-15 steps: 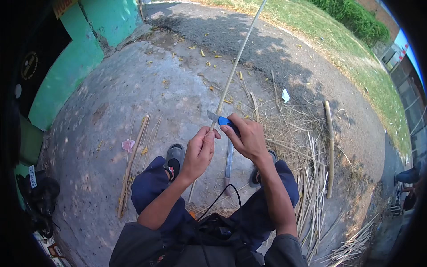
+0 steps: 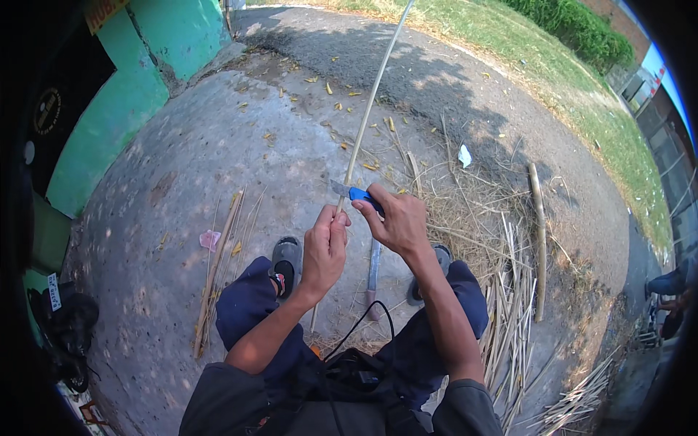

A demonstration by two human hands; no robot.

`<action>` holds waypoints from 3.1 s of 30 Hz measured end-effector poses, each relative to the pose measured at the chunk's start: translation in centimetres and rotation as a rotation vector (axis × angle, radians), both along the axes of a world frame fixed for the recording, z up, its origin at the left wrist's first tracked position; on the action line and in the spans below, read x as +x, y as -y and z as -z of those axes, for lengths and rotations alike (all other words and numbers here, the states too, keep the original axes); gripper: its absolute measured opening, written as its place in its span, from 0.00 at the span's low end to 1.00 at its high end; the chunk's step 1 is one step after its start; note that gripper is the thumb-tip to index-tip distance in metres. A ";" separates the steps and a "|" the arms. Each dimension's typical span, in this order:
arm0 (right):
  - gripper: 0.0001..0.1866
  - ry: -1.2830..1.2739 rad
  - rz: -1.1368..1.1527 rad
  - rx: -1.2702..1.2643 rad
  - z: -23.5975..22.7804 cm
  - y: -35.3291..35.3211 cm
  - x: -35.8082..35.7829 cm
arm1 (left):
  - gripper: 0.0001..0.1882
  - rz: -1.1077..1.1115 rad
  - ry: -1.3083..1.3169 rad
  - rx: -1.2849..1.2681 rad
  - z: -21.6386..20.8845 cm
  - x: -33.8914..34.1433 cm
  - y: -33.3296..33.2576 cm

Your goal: The person shaves a thin bamboo strip using a small utility knife, running the blade along the length of the strip multiple times.

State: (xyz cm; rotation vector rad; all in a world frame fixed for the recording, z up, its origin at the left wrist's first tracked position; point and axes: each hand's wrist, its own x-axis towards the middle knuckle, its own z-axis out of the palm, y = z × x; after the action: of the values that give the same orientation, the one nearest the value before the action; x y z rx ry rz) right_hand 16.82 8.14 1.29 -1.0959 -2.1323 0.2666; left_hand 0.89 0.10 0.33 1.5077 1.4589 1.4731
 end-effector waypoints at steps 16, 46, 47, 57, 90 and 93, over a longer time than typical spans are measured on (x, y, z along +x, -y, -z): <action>0.29 -0.458 0.470 -0.032 -1.2 -6.1 8.4 | 0.13 0.185 -0.039 0.053 1.3 0.9 2.6; 0.21 0.016 0.074 -0.003 -0.1 -0.3 0.1 | 0.19 0.170 0.284 -0.127 1.5 -0.2 -0.4; 0.21 0.016 0.076 -0.002 -0.2 -1.1 0.5 | 0.20 0.134 0.217 -0.084 1.6 -0.1 -0.4; 0.22 -0.159 0.088 -0.057 -0.2 -3.5 2.6 | 0.19 0.240 0.236 -0.179 1.1 -0.4 0.5; 0.20 -0.078 -0.005 0.027 -0.2 -2.2 4.6 | 0.15 0.199 -0.010 -0.052 0.4 0.5 1.7; 0.20 -0.055 0.014 0.054 -0.4 -2.0 4.7 | 0.15 0.202 -0.004 -0.064 0.4 0.7 2.0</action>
State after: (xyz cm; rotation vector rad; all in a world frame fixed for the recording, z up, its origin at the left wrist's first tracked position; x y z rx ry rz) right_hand 21.56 10.19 1.71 -1.0604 -2.0704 0.2284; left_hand 1.58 -1.94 -0.05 1.5696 1.3009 1.2925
